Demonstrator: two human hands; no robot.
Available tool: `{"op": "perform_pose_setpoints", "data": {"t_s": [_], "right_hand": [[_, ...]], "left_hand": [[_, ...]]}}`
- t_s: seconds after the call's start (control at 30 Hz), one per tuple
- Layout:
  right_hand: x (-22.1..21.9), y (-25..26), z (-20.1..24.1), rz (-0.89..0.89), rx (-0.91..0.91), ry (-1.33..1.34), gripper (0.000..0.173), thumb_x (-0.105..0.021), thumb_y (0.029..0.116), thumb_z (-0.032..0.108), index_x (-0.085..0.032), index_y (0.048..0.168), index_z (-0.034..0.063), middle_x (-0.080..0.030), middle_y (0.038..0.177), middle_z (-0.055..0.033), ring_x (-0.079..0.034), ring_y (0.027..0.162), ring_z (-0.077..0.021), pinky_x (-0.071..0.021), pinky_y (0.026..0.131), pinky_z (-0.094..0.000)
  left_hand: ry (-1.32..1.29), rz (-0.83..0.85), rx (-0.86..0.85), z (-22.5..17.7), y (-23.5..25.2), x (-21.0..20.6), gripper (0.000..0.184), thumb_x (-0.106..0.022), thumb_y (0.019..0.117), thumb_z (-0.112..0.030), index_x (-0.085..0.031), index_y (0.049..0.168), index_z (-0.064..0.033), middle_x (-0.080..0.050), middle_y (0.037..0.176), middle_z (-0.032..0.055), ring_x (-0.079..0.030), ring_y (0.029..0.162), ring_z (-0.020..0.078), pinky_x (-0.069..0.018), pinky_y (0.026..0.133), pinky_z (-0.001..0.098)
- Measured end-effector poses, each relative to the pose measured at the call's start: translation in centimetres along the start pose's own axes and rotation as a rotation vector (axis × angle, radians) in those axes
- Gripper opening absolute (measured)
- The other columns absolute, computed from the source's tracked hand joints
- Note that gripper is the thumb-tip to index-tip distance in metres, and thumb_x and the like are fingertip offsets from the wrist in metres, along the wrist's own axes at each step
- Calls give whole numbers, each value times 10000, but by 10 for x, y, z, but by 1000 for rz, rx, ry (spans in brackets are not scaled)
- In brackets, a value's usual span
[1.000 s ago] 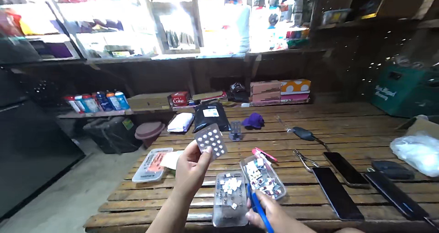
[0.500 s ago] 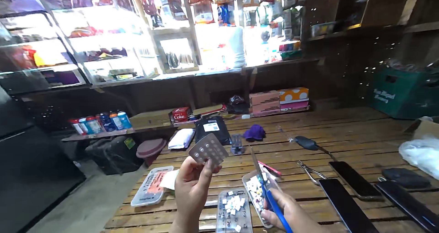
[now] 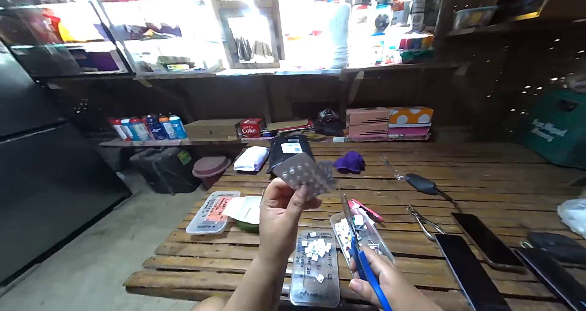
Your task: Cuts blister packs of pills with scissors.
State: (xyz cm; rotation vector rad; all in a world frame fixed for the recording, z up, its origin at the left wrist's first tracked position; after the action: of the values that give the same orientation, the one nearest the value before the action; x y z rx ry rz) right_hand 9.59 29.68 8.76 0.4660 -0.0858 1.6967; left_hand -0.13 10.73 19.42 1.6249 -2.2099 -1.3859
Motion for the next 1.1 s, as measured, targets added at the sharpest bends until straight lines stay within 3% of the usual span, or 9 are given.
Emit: {"op": "perform_pose_setpoints", "data": {"t_s": [0.13,0.37,0.57,0.67,1.1], "right_hand": [[-2,-2,2,-4,15,-2,449,-727,906,446,-629,1122,66,-654,886,47,-609,768,18,-530,695,-184],[-8,-5,5,50,40,-11,559,-700,898,554,-599,1154,68,-652,903,63,-603,774,32,-519,678,-162],[-11,-11,10,79,89,-36,594,-683,899,595,-596,1152,66,-649,952,42,-603,820,40,-516,689,-139],[-11,-13,14,77,91,-69,581,-681,903,587,-607,1140,62,-654,942,36,-595,797,41,-507,676,-134],[-10,-16,20,83,151,-12,507,-642,941,578,-600,1111,101,-611,830,77,-536,687,72,-449,590,-94]], "left_hand": [[-12,32,71,3,-6,-2,173,-721,944,-108,-691,1102,-171,-753,1004,41,-749,854,165,-647,792,350],[30,43,194,1,-15,-4,94,-687,954,-71,-645,1034,-99,-732,939,39,-732,823,138,-639,769,332],[38,56,236,-1,-22,-1,105,-683,948,-58,-620,1024,-92,-723,914,49,-726,777,136,-637,734,311],[100,96,283,-4,-25,-5,77,-685,941,-67,-615,961,-91,-710,853,23,-712,734,110,-629,704,284],[202,199,241,-4,-36,-15,47,-651,958,-66,-623,995,-75,-723,893,18,-719,819,93,-622,777,280]]}}
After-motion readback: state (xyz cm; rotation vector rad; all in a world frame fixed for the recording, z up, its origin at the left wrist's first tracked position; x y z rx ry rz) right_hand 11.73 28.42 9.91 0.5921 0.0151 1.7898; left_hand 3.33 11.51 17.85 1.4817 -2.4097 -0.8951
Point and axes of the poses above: each hand's wrist, its own y-axis towards the middle knuckle, its own x-axis out of the back of the hand, z = x × y, the point moved 5 cm from there along y, towards the middle knuckle
